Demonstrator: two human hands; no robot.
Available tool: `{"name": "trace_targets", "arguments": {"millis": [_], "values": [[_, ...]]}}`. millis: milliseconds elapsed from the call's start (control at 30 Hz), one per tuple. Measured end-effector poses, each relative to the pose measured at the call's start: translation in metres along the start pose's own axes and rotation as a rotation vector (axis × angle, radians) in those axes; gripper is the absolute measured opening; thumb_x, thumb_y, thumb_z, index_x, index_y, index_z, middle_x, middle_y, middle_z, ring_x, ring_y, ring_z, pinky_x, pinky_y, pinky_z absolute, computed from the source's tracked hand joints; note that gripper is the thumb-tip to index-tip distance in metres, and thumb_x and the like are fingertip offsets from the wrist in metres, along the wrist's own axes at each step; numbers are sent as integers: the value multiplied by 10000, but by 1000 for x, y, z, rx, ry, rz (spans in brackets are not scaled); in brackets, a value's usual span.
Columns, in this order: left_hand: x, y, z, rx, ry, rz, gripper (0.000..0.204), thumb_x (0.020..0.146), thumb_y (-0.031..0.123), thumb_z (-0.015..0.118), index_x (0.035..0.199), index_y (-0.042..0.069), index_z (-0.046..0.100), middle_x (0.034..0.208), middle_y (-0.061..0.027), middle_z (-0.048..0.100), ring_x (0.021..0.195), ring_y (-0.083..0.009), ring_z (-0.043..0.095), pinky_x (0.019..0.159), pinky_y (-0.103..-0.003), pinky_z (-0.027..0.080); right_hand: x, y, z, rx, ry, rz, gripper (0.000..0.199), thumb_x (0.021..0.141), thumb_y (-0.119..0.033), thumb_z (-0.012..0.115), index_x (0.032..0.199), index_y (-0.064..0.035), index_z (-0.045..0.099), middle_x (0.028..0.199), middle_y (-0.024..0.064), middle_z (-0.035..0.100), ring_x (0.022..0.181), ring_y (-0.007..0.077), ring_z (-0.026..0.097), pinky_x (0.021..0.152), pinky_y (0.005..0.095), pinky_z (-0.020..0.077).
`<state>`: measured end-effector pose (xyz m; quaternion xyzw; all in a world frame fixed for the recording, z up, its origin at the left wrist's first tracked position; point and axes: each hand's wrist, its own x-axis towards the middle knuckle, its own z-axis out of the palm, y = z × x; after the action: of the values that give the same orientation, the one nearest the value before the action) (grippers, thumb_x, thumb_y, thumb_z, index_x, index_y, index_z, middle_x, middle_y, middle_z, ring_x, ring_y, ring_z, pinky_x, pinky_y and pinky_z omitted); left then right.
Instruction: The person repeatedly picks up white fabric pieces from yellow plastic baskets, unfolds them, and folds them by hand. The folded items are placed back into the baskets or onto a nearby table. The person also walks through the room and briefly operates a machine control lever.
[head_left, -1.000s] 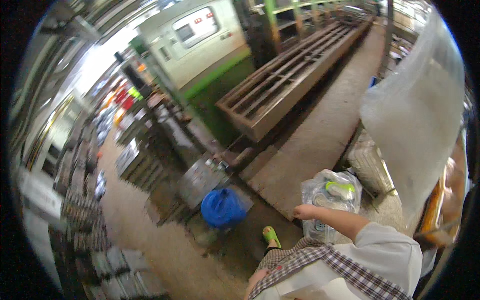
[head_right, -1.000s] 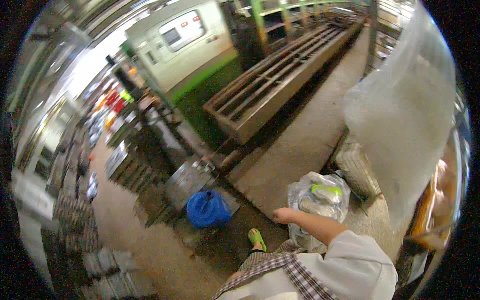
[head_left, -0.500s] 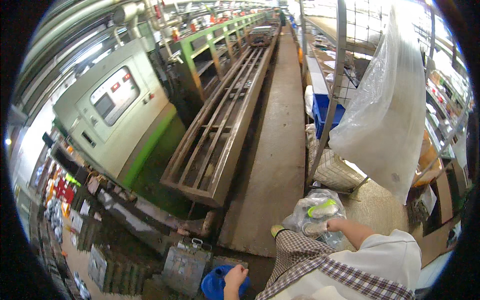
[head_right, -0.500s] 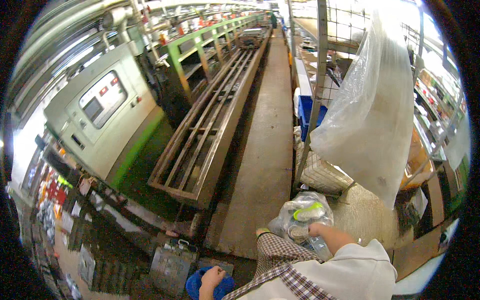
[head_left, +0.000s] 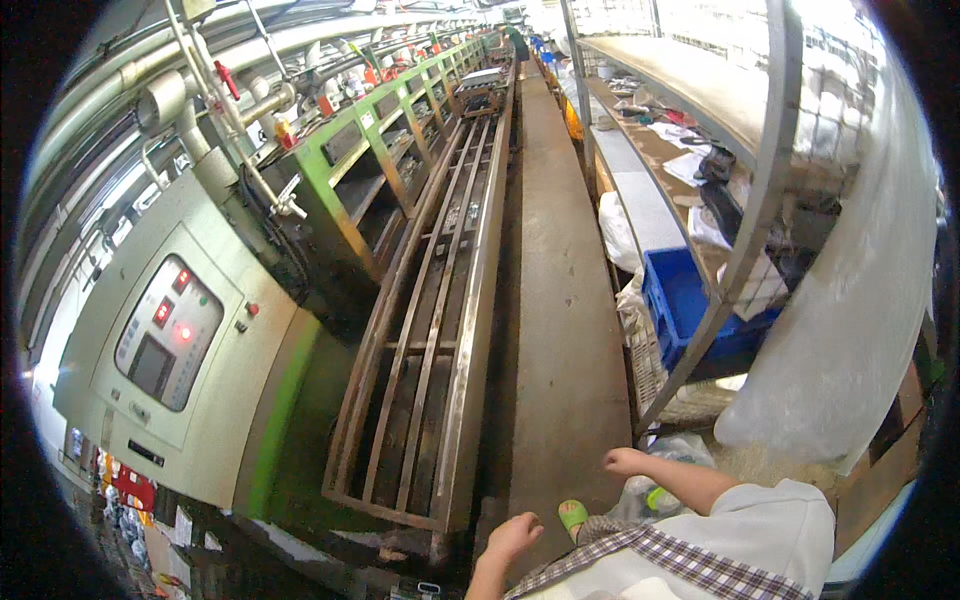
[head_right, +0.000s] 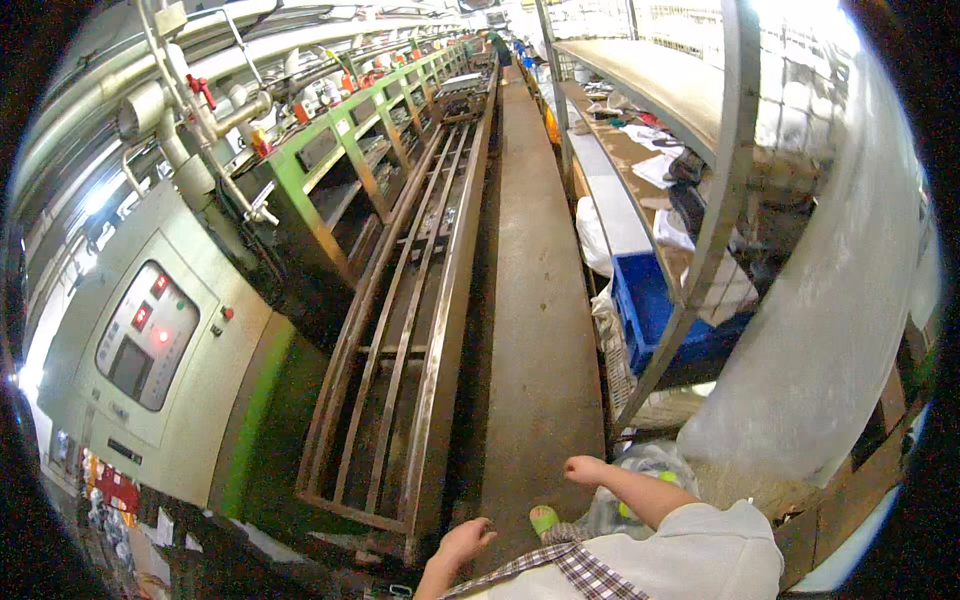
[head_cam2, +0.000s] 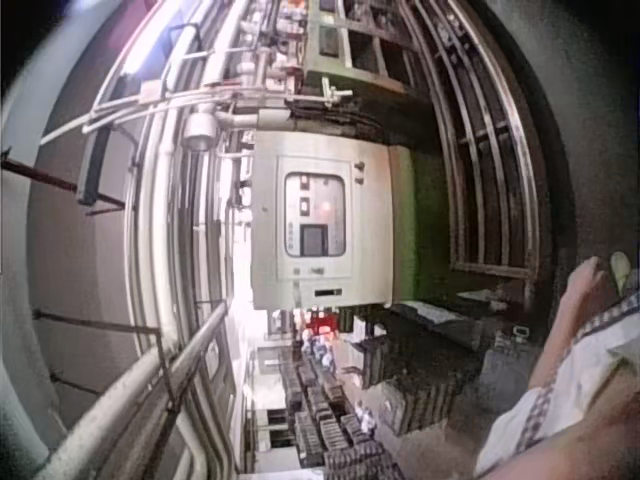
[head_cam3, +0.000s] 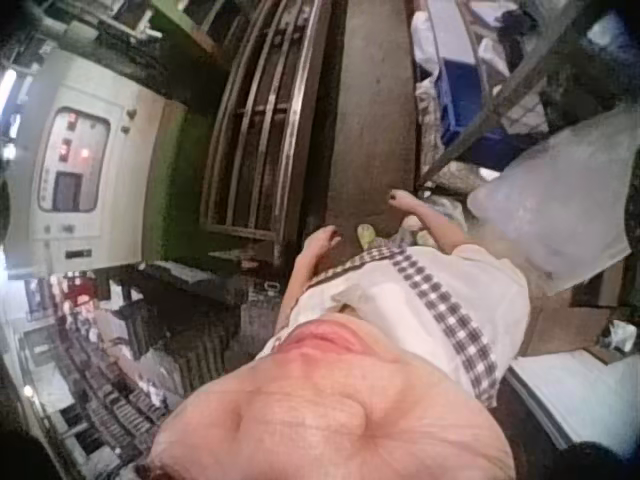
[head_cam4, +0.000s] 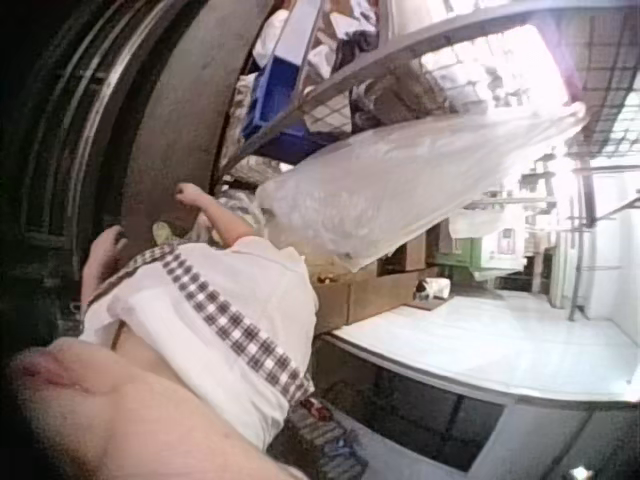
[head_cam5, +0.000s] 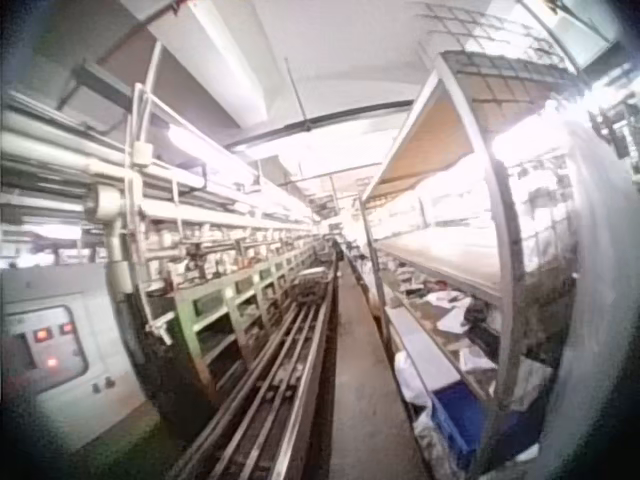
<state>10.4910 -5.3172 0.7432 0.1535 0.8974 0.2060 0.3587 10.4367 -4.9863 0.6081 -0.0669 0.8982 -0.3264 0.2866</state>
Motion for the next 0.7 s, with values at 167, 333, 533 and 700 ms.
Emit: {"name": "trace_targets", "arguments": {"millis": [167, 333, 533, 700], "values": [[48, -36, -76, -176, 21, -117, 417, 842, 355, 542, 1127, 52, 555, 1085, -149, 603, 1017, -295, 565, 833, -369, 456, 69, -98, -94, 270, 71, 38, 588, 809, -284, 566, 1296, -31, 355, 1085, 177, 594, 917, 307, 598, 790, 386, 478], [96, -106, -146, -230, -108, -313, 468, 834, 353, 578, 1175, 36, 532, 1092, -137, 609, 984, -247, 590, 830, -345, 463, 162, -170, -167, 186, 102, -222, 618, 826, -288, 568, 1332, -44, 311, 1202, 182, 534, 1022, 305, 566, 859, 396, 453], [180, -174, -248, -382, 172, -560, 433, 830, 294, 605, 1171, 36, 537, 1044, -138, 605, 907, -243, 605, 806, -370, 481, 288, -267, -269, 82, -270, -224, 366, 873, -351, 488, 958, -22, 626, 899, 163, 653, 847, 312, 611, 766, 404, 472], [242, -178, -338, -405, 200, -381, 436, 854, 304, 570, 1209, 56, 516, 1134, -127, 586, 1033, -265, 562, 875, -373, 451, 370, -345, -341, -130, 22, -558, 391, 813, -183, 527, 1183, -60, 497, 939, 171, 622, 885, 315, 600, 788, 426, 467]]}}
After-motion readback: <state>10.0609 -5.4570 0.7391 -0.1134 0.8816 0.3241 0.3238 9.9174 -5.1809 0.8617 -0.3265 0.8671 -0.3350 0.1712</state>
